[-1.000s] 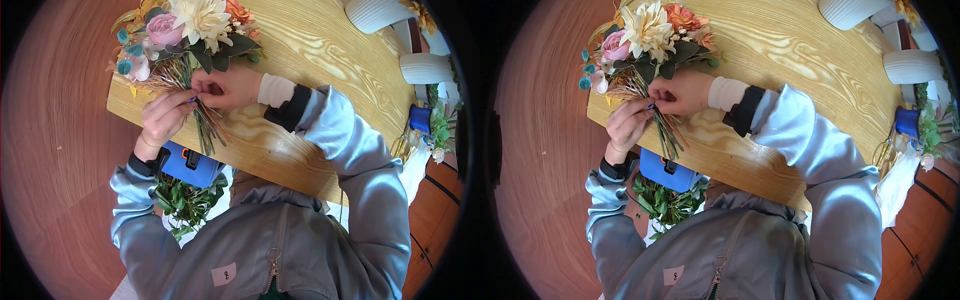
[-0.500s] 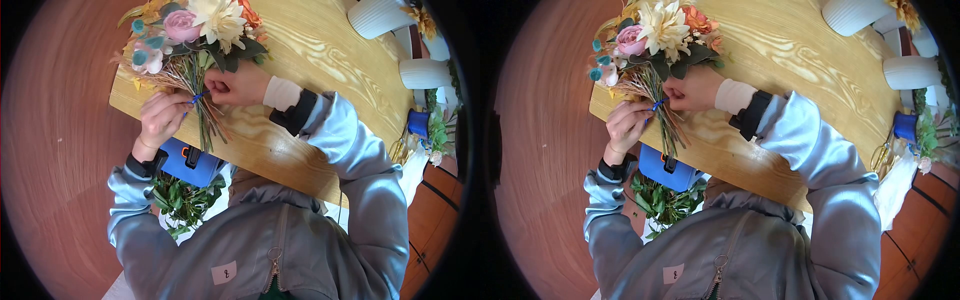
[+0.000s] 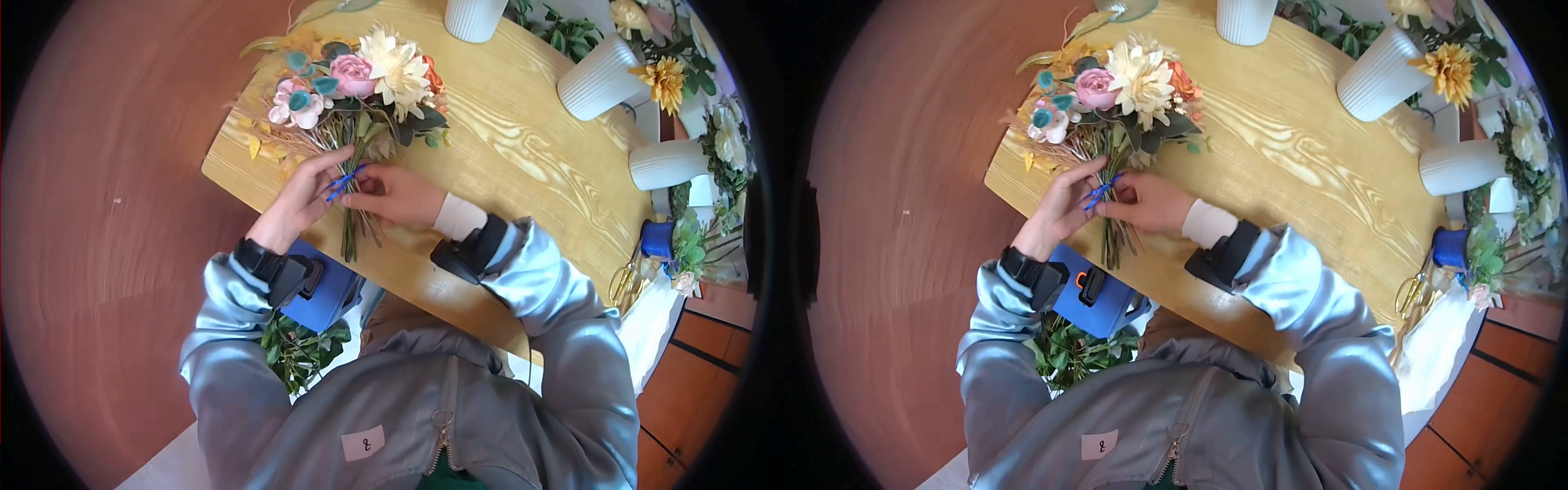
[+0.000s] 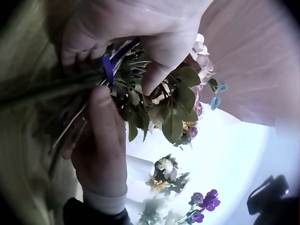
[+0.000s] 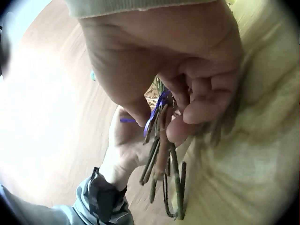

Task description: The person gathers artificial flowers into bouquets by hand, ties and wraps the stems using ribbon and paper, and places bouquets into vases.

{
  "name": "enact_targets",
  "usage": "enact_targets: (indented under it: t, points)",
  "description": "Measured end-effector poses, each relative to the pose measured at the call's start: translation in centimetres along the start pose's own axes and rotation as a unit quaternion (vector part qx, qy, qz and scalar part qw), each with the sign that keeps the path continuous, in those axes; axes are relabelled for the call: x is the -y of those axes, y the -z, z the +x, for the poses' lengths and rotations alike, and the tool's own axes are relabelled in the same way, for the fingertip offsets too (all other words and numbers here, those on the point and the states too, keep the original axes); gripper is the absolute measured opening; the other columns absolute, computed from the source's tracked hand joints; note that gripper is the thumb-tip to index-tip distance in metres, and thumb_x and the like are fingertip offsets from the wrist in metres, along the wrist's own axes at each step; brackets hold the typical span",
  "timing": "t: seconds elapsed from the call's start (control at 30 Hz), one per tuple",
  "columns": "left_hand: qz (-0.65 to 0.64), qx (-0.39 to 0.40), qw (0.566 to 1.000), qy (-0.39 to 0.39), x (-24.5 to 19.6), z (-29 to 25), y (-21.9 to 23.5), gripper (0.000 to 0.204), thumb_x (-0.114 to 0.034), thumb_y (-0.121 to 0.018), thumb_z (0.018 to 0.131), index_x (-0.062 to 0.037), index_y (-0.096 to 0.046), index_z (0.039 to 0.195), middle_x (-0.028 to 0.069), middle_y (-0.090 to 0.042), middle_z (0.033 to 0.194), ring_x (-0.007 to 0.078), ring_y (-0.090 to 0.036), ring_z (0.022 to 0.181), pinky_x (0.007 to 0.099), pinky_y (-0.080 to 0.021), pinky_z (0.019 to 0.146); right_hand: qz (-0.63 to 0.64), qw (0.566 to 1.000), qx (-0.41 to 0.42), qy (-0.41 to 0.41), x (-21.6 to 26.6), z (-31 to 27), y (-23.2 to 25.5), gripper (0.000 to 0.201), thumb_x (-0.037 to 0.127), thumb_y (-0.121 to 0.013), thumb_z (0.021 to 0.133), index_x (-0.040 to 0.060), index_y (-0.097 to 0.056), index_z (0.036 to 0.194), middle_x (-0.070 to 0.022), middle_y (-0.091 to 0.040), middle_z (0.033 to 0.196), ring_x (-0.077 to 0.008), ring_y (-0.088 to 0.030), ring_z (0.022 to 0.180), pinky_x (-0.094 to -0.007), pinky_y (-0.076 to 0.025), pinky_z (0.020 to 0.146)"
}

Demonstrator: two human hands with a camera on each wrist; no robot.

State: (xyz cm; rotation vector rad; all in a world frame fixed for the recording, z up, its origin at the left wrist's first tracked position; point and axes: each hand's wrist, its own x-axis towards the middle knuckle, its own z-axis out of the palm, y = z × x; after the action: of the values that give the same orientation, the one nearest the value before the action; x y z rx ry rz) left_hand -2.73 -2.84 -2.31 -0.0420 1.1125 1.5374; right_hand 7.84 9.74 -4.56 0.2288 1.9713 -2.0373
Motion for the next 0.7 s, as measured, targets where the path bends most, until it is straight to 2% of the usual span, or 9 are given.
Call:
enact_targets:
  t: [0.33, 0.4, 0.43, 0.47, 0.5, 0.53, 0.6, 0.63, 0.7]
  points:
    - [0.058, -0.023, 0.982, -0.179, 1.6, -1.4, -3.4, 0.019, -0.009, -0.056, 0.077, 0.0016, -0.055, 0.093, 0.0118, -0.06, 0.087, 0.0184, -0.059, 0.069, 0.0281, -0.049, 0.058, -0.117, 0.98, -0.024, 0.158, -0.9, -1.6, 0.4, 0.027, 0.022, -0.061, 0.078, 0.0022, -0.049, 0.092, -0.0016, -0.052, 0.066, -0.0077, -0.048, 0.063, -0.0245, -0.041, 0.056]
    - [-0.052, -0.111, 0.978, -0.166, 2.1, -2.3, -4.8, 0.023, -0.011, -0.058, 0.077, -0.0031, -0.053, 0.098, 0.0092, -0.059, 0.087, 0.016, -0.058, 0.07, 0.0249, -0.046, 0.054, -0.211, 0.957, -0.076, 0.183, 0.6, -3.4, 0.5, 0.028, 0.026, -0.06, 0.076, 0.0029, -0.05, 0.088, -0.0091, -0.053, 0.065, -0.017, -0.047, 0.053, -0.0312, -0.039, 0.05]
    - [-0.02, -0.065, 0.963, -0.26, 2.5, -2.1, -5.2, 0.028, -0.017, -0.058, 0.078, -0.0072, -0.049, 0.103, 0.0056, -0.057, 0.089, 0.0137, -0.055, 0.073, 0.0239, -0.044, 0.055, -0.22, 0.96, -0.069, 0.157, 1.0, -3.9, 0.6, 0.03, 0.026, -0.061, 0.076, 0.0026, -0.05, 0.09, -0.0099, -0.054, 0.065, -0.0189, -0.048, 0.053, -0.032, -0.039, 0.05]
    - [-0.02, -0.061, 0.961, -0.27, 3.3, -1.6, -4.5, 0.028, -0.017, -0.058, 0.078, -0.0072, -0.049, 0.103, 0.0056, -0.057, 0.089, 0.0137, -0.055, 0.073, 0.0239, -0.044, 0.055, -0.229, 0.962, -0.063, 0.131, 1.9, -4.3, 0.8, 0.032, 0.027, -0.061, 0.075, 0.0024, -0.049, 0.092, -0.0107, -0.054, 0.065, -0.0208, -0.049, 0.053, -0.0329, -0.04, 0.05]
    - [0.062, -0.077, 0.949, -0.3, 4.0, -1.0, -3.9, 0.023, -0.018, -0.055, 0.081, -0.0061, -0.049, 0.1, 0.0049, -0.056, 0.087, 0.0134, -0.054, 0.072, 0.0248, -0.045, 0.057, -0.252, 0.967, -0.043, 0.002, 4.5, -5.5, 0.6, 0.029, 0.024, -0.06, 0.075, 0.0044, -0.05, 0.094, -0.0115, -0.055, 0.073, -0.0249, -0.053, 0.066, -0.034, -0.042, 0.06]
    - [0.142, -0.093, 0.929, -0.33, 4.7, -0.6, -3.2, 0.019, -0.019, -0.051, 0.083, -0.005, -0.05, 0.096, 0.0043, -0.054, 0.084, 0.0131, -0.054, 0.07, 0.0256, -0.046, 0.058, -0.26, 0.965, -0.045, 0.01, 4.0, -5.3, 0.9, 0.029, 0.024, -0.06, 0.075, 0.0044, -0.05, 0.094, -0.0115, -0.055, 0.073, -0.0249, -0.053, 0.066, -0.034, -0.042, 0.06]
    - [0.172, -0.124, 0.915, -0.342, 4.3, -1.8, -5.3, 0.024, -0.024, -0.05, 0.084, -0.0058, -0.049, 0.1, 0.0074, -0.054, 0.092, 0.017, -0.054, 0.08, 0.0299, -0.046, 0.069, -0.344, 0.848, -0.124, 0.383, 0.8, -4.7, 1.8, 0.028, 0.018, -0.059, 0.075, 0.0059, -0.051, 0.099, -0.0127, -0.054, 0.09, -0.0259, -0.052, 0.085, -0.0347, -0.041, 0.076]
    - [0.171, -0.119, 0.913, -0.351, 4.0, -1.8, -5.5, 0.025, -0.024, -0.049, 0.084, -0.0058, -0.049, 0.1, 0.0074, -0.054, 0.092, 0.017, -0.054, 0.08, 0.0299, -0.046, 0.069, -0.346, 0.868, -0.068, 0.35, 0.2, -4.8, 2.5, 0.034, 0.013, -0.058, 0.073, 0.0063, -0.05, 0.105, -0.0131, -0.049, 0.106, -0.0271, -0.047, 0.1, -0.0352, -0.036, 0.088]
    - [0.171, -0.111, 0.908, -0.366, 3.7, -1.9, -6.3, 0.025, -0.024, -0.049, 0.084, -0.0058, -0.049, 0.101, 0.0075, -0.054, 0.092, 0.017, -0.054, 0.081, 0.0299, -0.046, 0.069, -0.337, 0.864, -0.097, 0.362, 2.6, -6.3, 2.5, 0.032, 0.016, -0.058, 0.075, 0.0057, -0.05, 0.104, -0.0123, -0.049, 0.106, -0.0248, -0.046, 0.1, -0.034, -0.036, 0.088]
